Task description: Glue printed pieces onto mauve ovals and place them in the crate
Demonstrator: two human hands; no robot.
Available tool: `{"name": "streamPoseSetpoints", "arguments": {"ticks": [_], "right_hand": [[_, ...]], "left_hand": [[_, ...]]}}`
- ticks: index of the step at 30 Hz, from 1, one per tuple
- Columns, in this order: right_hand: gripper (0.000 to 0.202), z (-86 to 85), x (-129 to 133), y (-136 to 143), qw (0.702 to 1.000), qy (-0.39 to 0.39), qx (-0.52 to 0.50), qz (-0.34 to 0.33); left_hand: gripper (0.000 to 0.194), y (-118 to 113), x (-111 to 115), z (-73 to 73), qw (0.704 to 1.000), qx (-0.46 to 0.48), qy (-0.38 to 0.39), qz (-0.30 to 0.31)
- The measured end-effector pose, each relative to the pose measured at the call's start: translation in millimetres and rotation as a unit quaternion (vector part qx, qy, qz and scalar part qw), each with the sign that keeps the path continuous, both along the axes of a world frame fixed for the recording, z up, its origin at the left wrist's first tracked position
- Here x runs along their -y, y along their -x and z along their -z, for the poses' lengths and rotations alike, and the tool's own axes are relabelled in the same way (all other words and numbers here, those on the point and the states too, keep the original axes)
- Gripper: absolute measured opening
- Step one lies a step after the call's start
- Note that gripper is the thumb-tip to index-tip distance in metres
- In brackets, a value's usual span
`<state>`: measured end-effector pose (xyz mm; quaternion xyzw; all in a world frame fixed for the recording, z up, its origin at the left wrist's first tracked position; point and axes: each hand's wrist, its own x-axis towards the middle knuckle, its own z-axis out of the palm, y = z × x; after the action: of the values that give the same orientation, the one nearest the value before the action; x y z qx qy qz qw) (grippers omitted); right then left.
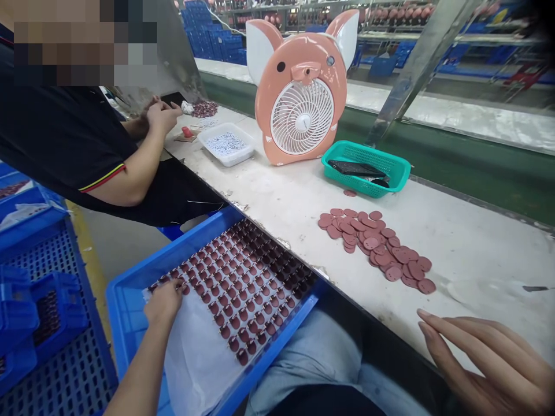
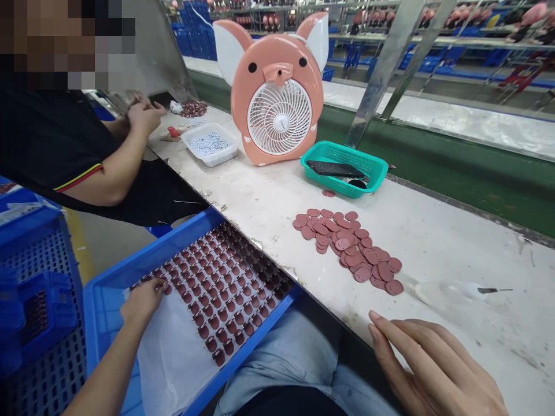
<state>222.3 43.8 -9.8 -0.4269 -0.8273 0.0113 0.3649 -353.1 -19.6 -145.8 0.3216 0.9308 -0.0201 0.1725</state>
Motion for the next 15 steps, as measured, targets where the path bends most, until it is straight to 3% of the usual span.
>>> {"name": "streamPoseSetpoints", "arguments": {"ticks": [4,7,10,11,15], "right_hand": [[0.033,-5.5,-0.9,-7.5,0.996,-0.068,0.059,0.03],[0.035,-3.2,-6.3,-18.2,0.977,-0.09,-0.034,0.189],[0.072,9.2,-20.2,-34.0,0.916,-0.034,-0.225,0.33],[0.083,14.8,-26.0,-39.9,0.901,0.002,-0.263,0.346],[0.098,33.4,-47.6,-58.2,0.884,0.156,-0.266,0.351]], "left_hand": [[0.03,-6.7,-0.3,-16.3,0.999,-0.016,-0.036,0.01],[0.045,-37.2,-11.7,-38.1,0.991,-0.063,-0.115,0.016],[0.056,-103.0,-38.7,-60.5,0.955,-0.119,-0.266,0.055],[0.051,-131.0,-50.7,-68.3,0.909,-0.11,-0.386,0.113],[0.037,-237.4,-111.8,-101.6,0.805,-0.036,-0.472,0.358]]}}
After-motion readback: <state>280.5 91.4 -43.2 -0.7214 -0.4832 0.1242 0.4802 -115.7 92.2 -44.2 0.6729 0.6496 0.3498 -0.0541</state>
